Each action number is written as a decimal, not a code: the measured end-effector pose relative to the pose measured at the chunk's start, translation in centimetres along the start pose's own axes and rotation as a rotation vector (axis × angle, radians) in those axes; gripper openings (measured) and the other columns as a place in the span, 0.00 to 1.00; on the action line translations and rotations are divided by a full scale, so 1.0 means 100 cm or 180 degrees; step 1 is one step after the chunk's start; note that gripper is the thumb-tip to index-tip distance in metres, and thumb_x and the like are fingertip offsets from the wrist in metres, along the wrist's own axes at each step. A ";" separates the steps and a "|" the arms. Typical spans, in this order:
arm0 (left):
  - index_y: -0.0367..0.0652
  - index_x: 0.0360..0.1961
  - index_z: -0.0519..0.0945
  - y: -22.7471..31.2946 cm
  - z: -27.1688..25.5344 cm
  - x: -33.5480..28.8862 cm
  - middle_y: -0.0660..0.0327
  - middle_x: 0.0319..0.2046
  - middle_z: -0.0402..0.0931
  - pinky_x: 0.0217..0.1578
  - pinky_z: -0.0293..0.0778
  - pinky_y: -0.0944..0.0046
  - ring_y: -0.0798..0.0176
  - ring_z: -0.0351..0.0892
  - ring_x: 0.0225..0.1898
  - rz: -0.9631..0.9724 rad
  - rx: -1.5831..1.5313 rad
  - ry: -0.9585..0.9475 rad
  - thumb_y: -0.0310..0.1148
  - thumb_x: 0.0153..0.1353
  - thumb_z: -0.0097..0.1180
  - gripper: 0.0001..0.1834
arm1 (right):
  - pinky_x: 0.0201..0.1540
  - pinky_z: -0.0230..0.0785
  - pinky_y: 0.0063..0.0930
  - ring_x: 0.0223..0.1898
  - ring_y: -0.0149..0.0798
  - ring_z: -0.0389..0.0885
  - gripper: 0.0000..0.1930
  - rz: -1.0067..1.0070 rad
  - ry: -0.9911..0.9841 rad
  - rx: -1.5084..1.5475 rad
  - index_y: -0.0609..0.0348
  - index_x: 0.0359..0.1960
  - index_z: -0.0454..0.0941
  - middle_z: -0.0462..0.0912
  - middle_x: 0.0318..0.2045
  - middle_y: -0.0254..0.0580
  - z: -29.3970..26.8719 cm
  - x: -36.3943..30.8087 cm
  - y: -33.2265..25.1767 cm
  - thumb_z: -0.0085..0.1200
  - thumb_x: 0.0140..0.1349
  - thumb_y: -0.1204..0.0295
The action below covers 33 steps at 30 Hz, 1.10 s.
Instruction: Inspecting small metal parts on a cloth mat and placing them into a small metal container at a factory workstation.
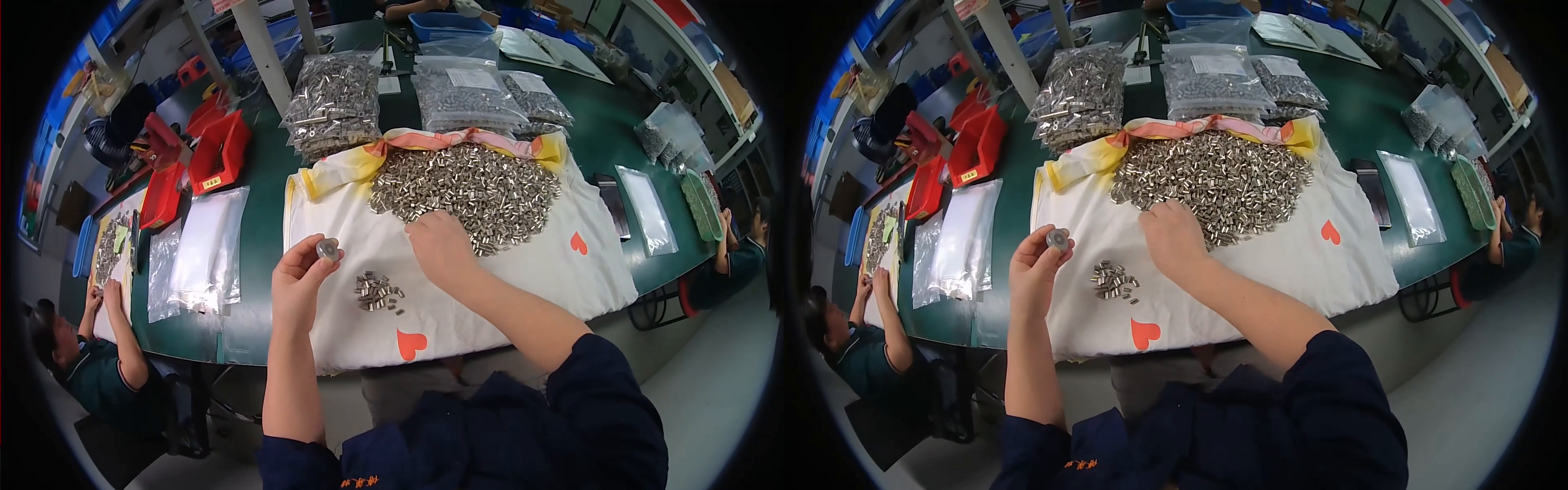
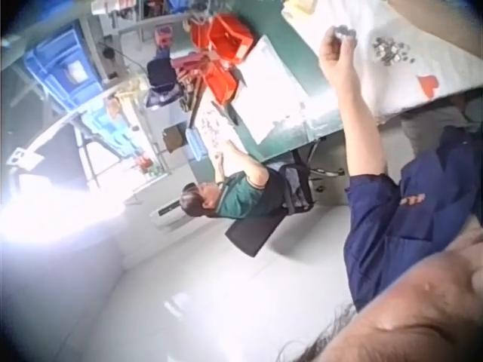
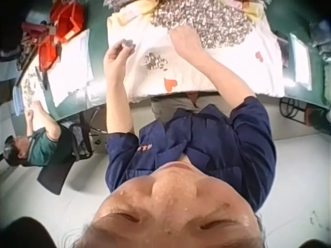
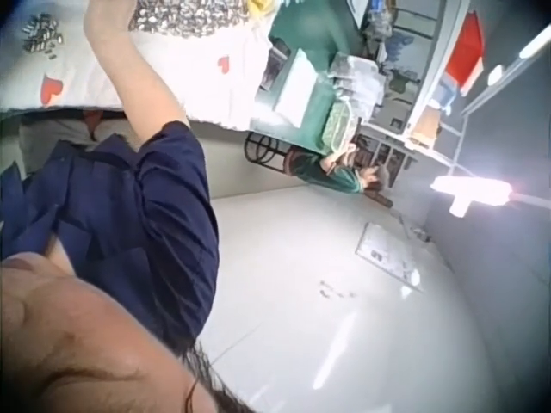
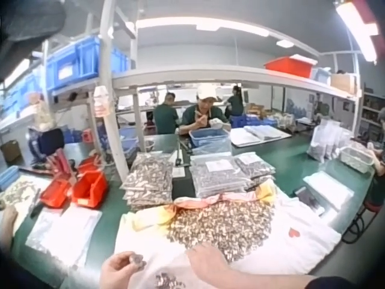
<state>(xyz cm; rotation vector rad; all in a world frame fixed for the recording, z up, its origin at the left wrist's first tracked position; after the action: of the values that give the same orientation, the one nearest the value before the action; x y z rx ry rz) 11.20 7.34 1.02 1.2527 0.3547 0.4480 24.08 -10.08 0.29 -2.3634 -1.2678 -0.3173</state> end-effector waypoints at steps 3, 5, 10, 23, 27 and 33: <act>0.34 0.47 0.72 0.001 -0.001 0.002 0.56 0.40 0.77 0.44 0.73 0.66 0.62 0.78 0.42 -0.0049 -0.0184 -0.0070 0.20 0.54 0.54 0.18 | 0.38 0.66 0.36 0.33 0.43 0.72 0.03 -0.0090 0.0128 -0.0361 0.59 0.24 0.77 0.76 0.25 0.40 0.015 0.008 0.011 0.52 0.49 0.75; 0.33 0.48 0.71 0.003 0.013 0.018 0.54 0.42 0.76 0.45 0.73 0.65 0.60 0.77 0.42 0.0009 0.0252 -0.0309 0.20 0.54 0.53 0.18 | 0.38 0.66 0.37 0.32 0.44 0.72 0.02 -0.0035 0.0122 -0.0292 0.59 0.23 0.77 0.76 0.25 0.41 0.016 0.009 0.013 0.53 0.48 0.75; 0.34 0.47 0.73 -0.023 0.038 0.042 0.62 0.38 0.77 0.41 0.71 0.73 0.72 0.75 0.37 -0.0429 0.0753 -0.1047 0.20 0.52 0.56 0.18 | 0.37 0.66 0.38 0.31 0.46 0.73 0.03 0.0246 -0.0056 -0.0058 0.59 0.19 0.76 0.75 0.22 0.44 0.011 0.019 0.019 0.54 0.47 0.74; 0.35 0.46 0.74 -0.037 0.026 0.042 0.66 0.33 0.75 0.38 0.72 0.75 0.75 0.74 0.35 -0.1052 0.0498 -0.1378 0.21 0.50 0.59 0.19 | 0.28 0.68 0.21 0.24 0.26 0.75 0.05 0.1478 -0.0315 0.3107 0.61 0.28 0.75 0.78 0.23 0.34 0.026 0.021 0.005 0.55 0.51 0.74; 0.34 0.47 0.72 -0.039 0.021 0.043 0.63 0.36 0.76 0.39 0.73 0.73 0.73 0.75 0.37 -0.1106 0.0143 -0.1143 0.18 0.51 0.57 0.20 | 0.31 0.66 0.15 0.27 0.20 0.72 0.05 0.1293 -0.0720 0.3506 0.62 0.32 0.77 0.78 0.26 0.30 0.028 0.018 0.004 0.55 0.54 0.77; 0.33 0.47 0.72 -0.040 0.022 0.045 0.61 0.38 0.76 0.41 0.73 0.73 0.72 0.75 0.38 -0.1024 -0.0077 -0.1069 0.17 0.51 0.56 0.20 | 0.32 0.68 0.17 0.28 0.24 0.75 0.04 0.1030 -0.0604 0.3123 0.62 0.31 0.78 0.79 0.27 0.34 0.023 0.016 0.003 0.56 0.52 0.78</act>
<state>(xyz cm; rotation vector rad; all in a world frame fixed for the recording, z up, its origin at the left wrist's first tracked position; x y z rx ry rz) 16.66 6.80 -2.22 1.1963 0.2564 -0.0345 25.21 -7.91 -1.16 -1.6877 -0.7948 0.5326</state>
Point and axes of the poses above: each hand's wrist, its own x-axis towards the middle knuckle, its own z-axis out of the palm, y = z × x, the point moved 3 cm from there along x, towards the middle knuckle
